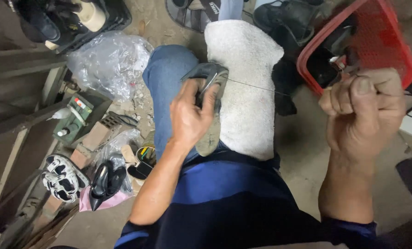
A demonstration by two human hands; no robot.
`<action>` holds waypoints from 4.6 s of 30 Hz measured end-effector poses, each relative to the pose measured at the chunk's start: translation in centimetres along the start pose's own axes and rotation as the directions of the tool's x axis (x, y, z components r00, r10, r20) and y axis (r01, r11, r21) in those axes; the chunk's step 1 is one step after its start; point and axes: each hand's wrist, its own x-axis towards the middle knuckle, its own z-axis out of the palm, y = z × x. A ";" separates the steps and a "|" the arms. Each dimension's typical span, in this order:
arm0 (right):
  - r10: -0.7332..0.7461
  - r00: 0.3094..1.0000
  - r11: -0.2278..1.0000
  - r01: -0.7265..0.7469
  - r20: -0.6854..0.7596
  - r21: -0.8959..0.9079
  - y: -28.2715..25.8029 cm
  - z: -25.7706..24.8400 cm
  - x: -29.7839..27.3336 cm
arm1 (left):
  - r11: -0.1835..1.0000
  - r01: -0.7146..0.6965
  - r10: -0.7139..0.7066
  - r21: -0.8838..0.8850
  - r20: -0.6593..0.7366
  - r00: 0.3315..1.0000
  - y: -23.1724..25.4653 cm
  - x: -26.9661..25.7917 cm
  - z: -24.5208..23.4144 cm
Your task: The person sits on the floor and sews a black sandal using a needle and thread. They repeatedly push the needle through the sandal strap and pull the thread to secure it, working on the shoe placed on their lap.
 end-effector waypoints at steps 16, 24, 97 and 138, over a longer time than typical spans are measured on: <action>0.033 0.895 0.680 0.307 0.446 -0.666 1.6 7.7 0.3 | 0.994 0.016 -0.023 -0.111 -0.058 0.998 0.3 -0.6 -1.2; 0.091 0.827 0.652 0.372 0.555 -0.661 2.9 10.3 1.0 | 0.984 0.054 -0.058 -0.168 -0.020 0.998 -0.2 -0.8 -1.7; 0.180 0.855 0.983 -0.143 0.486 -0.112 4.4 6.0 -5.7 | 0.954 -0.097 0.130 -0.285 0.101 0.986 8.8 -2.0 -3.2; 0.170 0.890 0.978 -0.100 0.423 -0.184 5.2 3.3 -3.7 | 0.948 -0.260 0.317 -0.182 0.596 0.737 10.0 -3.4 -5.4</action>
